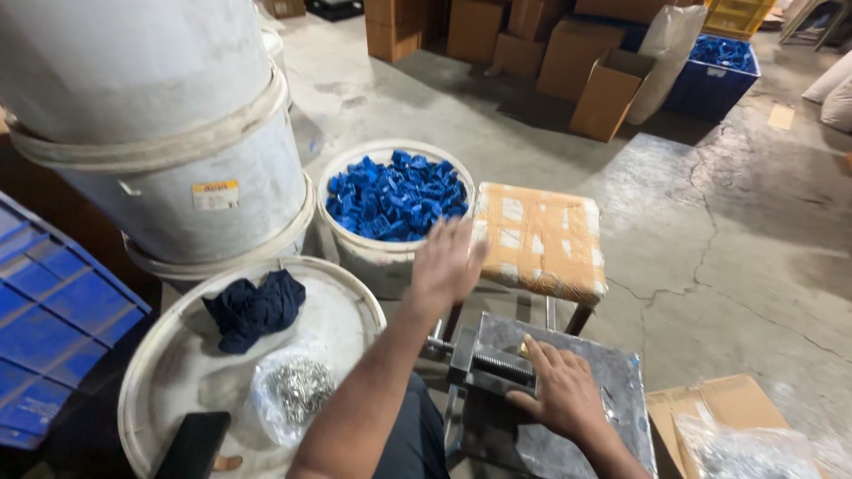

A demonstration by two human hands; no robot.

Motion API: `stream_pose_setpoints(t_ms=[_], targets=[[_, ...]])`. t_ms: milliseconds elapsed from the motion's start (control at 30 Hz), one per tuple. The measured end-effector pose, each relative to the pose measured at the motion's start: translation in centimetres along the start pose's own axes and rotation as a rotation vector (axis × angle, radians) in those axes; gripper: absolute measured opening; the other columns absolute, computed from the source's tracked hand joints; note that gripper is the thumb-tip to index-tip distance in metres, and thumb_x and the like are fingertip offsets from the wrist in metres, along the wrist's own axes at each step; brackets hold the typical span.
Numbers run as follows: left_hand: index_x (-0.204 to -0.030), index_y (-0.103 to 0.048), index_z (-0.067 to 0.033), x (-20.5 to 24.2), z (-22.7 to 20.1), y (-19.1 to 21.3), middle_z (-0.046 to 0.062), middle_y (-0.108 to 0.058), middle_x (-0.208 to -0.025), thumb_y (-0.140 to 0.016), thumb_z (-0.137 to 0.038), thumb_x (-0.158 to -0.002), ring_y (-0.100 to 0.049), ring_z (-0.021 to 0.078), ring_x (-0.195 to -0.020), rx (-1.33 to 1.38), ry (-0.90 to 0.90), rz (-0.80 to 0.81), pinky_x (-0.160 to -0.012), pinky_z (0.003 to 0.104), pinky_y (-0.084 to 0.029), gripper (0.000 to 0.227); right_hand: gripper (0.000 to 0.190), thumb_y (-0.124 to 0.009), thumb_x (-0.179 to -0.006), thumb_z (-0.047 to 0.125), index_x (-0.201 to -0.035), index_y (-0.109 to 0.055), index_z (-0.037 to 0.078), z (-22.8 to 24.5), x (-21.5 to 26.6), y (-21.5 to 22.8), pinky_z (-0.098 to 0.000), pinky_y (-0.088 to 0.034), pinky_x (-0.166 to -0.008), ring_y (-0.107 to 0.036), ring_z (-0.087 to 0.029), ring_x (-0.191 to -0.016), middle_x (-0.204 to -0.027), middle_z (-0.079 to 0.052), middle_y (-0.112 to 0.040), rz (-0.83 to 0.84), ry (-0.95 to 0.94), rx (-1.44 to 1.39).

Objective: The person sits cross-legged on the floor and uses a manual screw press to bend small metal pins. They pick up individual pins from a plastic bag, place them into the press, and tighten the screw to bend the metal before removing the finished pieces.

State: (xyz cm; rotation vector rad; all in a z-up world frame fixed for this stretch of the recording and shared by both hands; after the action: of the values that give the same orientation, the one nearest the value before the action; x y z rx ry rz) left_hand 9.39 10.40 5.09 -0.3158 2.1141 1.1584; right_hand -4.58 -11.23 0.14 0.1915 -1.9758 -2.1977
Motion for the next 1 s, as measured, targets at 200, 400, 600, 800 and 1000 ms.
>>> stream_pose_setpoints(t_ms=[200,400,600,800,1000], targets=[[-0.142,-0.056,-0.0070,1.5,4.1,-7.1,0.020,-0.057,-0.146,-0.040,-0.036,-0.105,-0.051,0.0401,-0.138,0.135,0.073,0.431,-0.117,0.051,-0.039,0.050,0.104,-0.080,-0.073,0.055,-0.158,-0.035,0.018,0.2,0.0,-0.8,-0.0420,-0.033,-0.115,-0.047,-0.029,-0.133,-0.145,-0.003,-0.051,-0.019,-0.044,0.003],[-0.161,-0.027,-0.0270,11.0,13.2,-14.2,0.009,-0.015,-0.172,-0.042,-0.058,-0.096,-0.002,0.0435,-0.158,-0.005,0.633,0.852,-0.125,0.055,-0.012,0.074,0.108,-0.082,-0.072,0.057,-0.158,-0.032,0.015,-0.2,-0.3,-0.9,-0.0434,-0.030,-0.115,-0.047,-0.029,-0.133,-0.151,-0.004,-0.050,-0.023,0.014,-0.003],[-0.142,-0.047,-0.0051,8.6,14.1,-13.2,0.018,-0.061,-0.138,-0.052,-0.056,-0.103,-0.057,0.0285,-0.131,0.860,0.572,0.442,-0.109,0.038,-0.043,0.064,0.109,-0.081,-0.072,0.057,-0.160,-0.030,0.017,-0.5,-0.4,-1.7,-0.0422,-0.031,-0.116,-0.047,-0.030,-0.133,-0.144,-0.005,-0.052,-0.038,-0.046,0.014],[-0.110,-0.072,-0.0018,17.4,6.9,-7.1,0.014,-0.075,-0.092,-0.059,-0.055,-0.097,-0.073,0.0259,-0.087,0.704,0.686,0.382,-0.081,0.040,-0.056,0.056,0.107,-0.079,-0.070,0.062,-0.158,-0.034,0.020,-1.4,-0.7,-3.1,-0.0426,-0.034,-0.114,-0.048,-0.030,-0.134,-0.142,-0.006,-0.055,-0.095,-0.017,0.055],[-0.144,-0.049,-0.0052,18.5,2.5,0.6,0.014,-0.074,-0.104,-0.072,-0.049,-0.085,-0.072,0.0316,-0.099,0.682,0.616,0.139,-0.085,0.039,-0.054,0.077,0.109,-0.078,-0.065,0.065,-0.158,-0.038,0.024,-3.4,-1.9,-5.1,-0.0417,-0.037,-0.113,-0.053,-0.027,-0.132,-0.144,-0.003,-0.056,-0.160,0.007,0.100]])
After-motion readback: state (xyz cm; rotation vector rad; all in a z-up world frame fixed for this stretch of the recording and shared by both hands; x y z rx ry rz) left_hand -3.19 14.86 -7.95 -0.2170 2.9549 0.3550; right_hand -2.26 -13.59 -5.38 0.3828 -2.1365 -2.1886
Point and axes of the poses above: each hand's wrist, its own x-axis away from the middle knuckle, its own y-axis out of the back of the hand, z = x × y, the point moved 2 cm from there along -x, towards the middle knuckle
